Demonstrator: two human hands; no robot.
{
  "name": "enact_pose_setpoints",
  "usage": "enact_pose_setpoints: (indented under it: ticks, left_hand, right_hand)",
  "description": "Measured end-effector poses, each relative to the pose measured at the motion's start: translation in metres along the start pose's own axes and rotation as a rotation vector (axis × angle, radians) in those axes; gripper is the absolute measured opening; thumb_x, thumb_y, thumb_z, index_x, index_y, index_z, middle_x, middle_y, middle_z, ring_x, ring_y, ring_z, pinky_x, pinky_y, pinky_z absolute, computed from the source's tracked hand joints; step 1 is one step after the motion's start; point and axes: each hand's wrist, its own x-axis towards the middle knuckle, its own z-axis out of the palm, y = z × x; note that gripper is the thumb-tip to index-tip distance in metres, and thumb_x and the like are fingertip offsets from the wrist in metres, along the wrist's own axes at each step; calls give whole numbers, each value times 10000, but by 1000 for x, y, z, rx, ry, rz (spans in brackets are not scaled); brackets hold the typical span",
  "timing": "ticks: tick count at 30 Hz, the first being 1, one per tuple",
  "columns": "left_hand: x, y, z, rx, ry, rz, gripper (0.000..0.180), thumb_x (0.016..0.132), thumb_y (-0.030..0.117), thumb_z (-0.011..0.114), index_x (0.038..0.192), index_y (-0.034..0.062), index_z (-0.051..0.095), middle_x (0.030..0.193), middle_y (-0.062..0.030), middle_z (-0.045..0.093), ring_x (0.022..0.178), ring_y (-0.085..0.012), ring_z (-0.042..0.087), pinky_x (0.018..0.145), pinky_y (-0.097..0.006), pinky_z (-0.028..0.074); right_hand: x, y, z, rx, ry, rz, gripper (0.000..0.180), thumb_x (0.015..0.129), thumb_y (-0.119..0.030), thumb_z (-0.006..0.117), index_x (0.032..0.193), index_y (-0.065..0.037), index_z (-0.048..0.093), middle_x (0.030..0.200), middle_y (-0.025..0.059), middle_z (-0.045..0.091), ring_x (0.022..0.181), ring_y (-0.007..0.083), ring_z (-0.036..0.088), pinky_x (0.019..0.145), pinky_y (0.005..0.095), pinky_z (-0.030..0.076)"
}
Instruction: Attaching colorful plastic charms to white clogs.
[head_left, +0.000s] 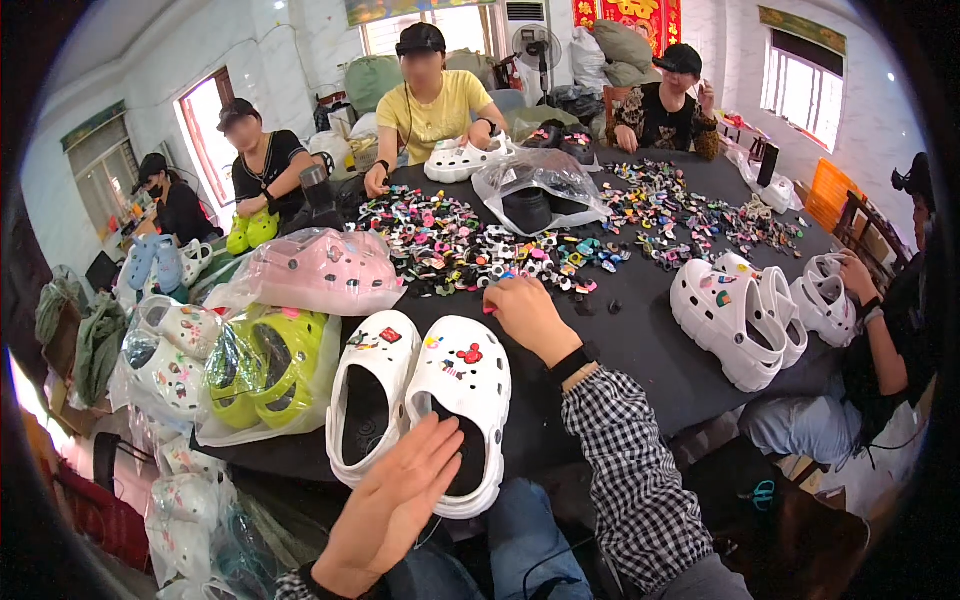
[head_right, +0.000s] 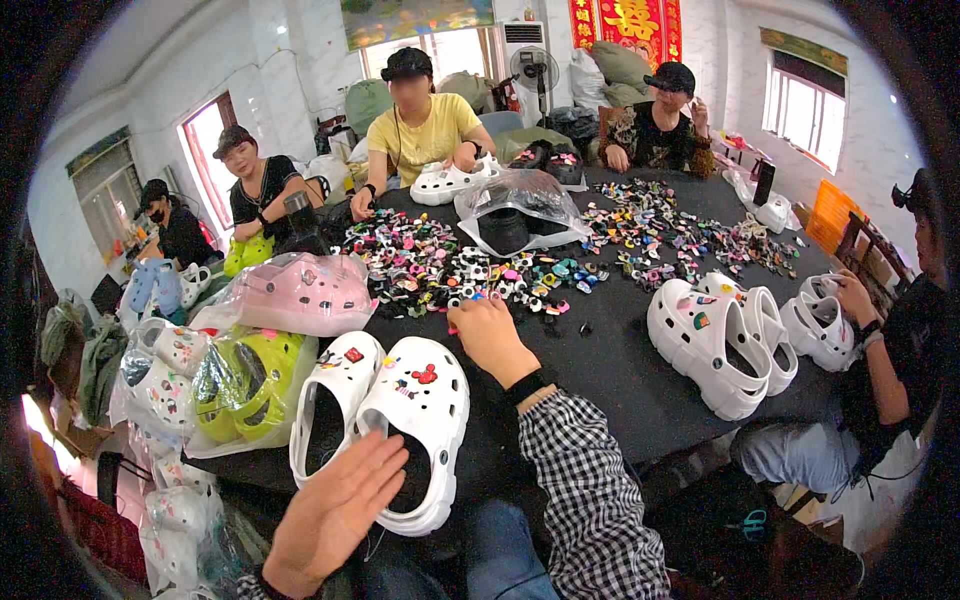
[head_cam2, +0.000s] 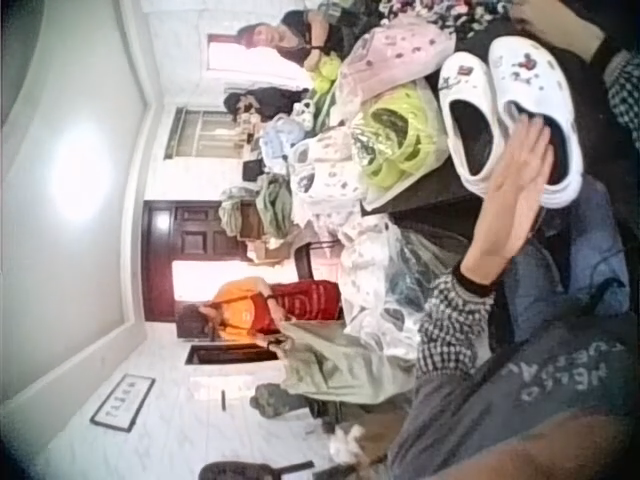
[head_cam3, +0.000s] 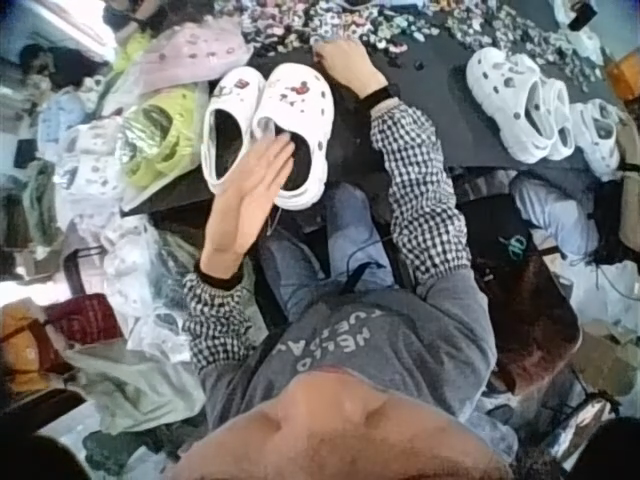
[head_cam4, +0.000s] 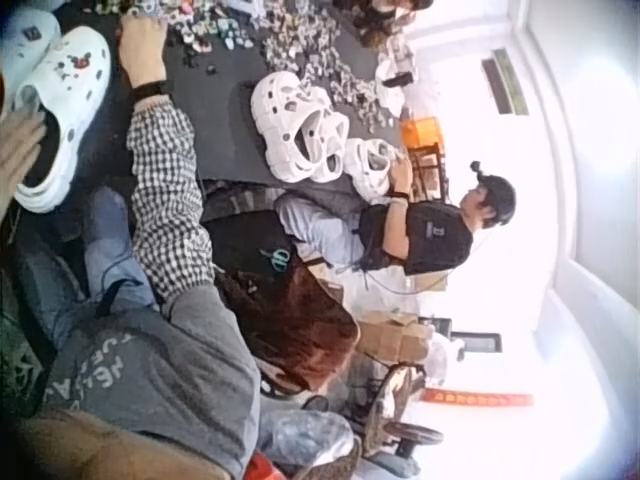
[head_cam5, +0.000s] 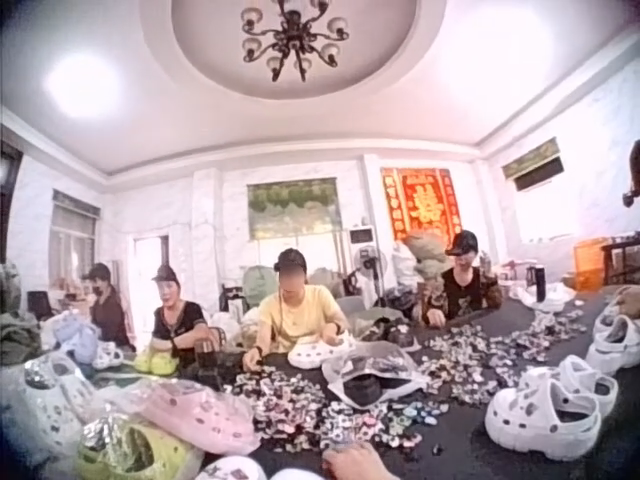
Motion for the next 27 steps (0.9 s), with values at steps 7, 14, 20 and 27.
enact_pose_setpoints:
  ticks: [7,14,20,27]
  left_hand:
    - [49,-28,-11,-292,-57,33,540,914,48,479,1413,-19,285,1429,-137,367,1345,-262,335,1119,-386,261]
    - [84,-38,-13,-274,135,0,386,951,97,456,1325,32,385,1346,-104,447,1256,-219,431,1074,-396,326]
    - [83,-42,-14,-292,181,30,427,983,182,450,1361,8,352,1342,-120,474,1229,-234,475,1076,-409,358]
    - [72,-48,-8,-235,173,79,446,990,197,454,1376,15,325,1378,-114,437,1270,-228,433,1084,-405,332]
  right_hand:
    - [12,-17,-38,580,160,45,138,758,-21,635,879,-39,572,764,120,616,724,316,607,682,403,471]
    - [10,-19,-47,482,146,-13,188,754,-1,672,920,-41,595,893,92,602,850,275,601,721,351,479]
    - [11,-20,-46,484,172,-37,180,733,-17,649,892,-44,569,838,106,588,830,306,586,717,401,467]
    - [7,-14,-34,390,120,11,164,751,-4,620,898,-49,564,867,104,590,849,313,586,725,404,476]
